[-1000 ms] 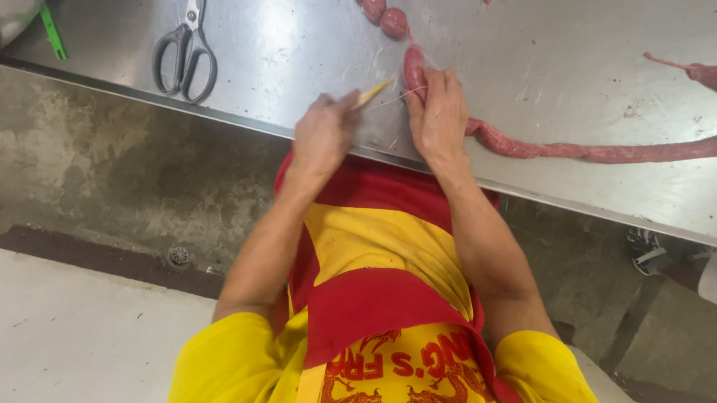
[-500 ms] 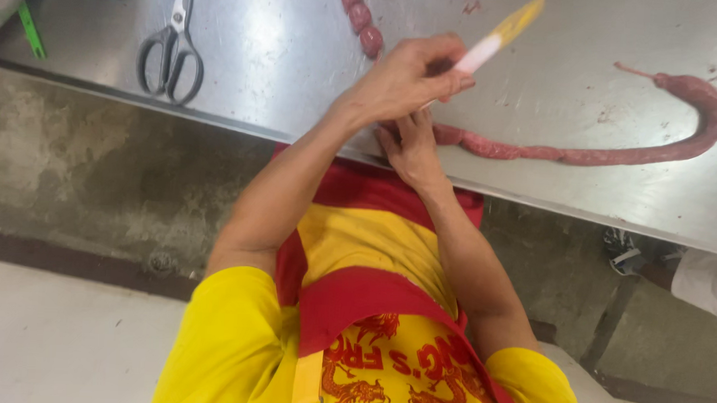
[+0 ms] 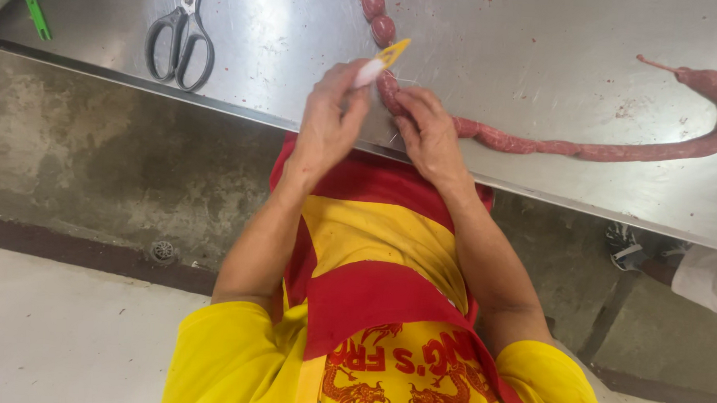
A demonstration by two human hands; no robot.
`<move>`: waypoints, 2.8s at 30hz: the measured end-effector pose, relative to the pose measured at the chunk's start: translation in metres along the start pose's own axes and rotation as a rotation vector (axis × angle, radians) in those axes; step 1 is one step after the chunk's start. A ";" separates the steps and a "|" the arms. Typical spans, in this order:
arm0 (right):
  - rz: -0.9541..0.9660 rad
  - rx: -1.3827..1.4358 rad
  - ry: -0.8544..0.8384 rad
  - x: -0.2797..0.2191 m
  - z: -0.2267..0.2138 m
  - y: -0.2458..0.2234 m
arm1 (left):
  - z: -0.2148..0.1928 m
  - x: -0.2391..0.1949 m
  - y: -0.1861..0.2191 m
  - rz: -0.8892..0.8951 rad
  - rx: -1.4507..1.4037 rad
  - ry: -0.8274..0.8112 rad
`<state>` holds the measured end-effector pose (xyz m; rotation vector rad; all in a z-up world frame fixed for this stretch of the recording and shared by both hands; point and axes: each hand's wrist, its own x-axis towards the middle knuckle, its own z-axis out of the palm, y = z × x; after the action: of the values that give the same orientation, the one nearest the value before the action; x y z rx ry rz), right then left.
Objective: The person ties a long casing filled with meat into individual sausage links by hand using a piece of string and then cuts the string with scissors.
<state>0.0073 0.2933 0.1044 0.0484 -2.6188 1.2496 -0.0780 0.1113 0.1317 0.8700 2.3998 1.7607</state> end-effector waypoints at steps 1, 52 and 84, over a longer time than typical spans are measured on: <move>0.003 -0.001 -0.005 -0.002 0.002 0.001 | -0.002 -0.001 0.009 0.026 -0.102 -0.035; 0.028 -0.035 0.252 0.008 0.051 0.051 | -0.071 -0.015 0.105 -0.239 -0.773 -0.384; -0.177 -0.481 0.008 0.009 -0.038 0.016 | -0.042 -0.060 -0.008 -0.352 0.562 -0.242</move>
<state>0.0045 0.3337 0.1175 0.1830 -2.7601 0.5435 -0.0454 0.0460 0.1220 0.5877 2.6945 0.8223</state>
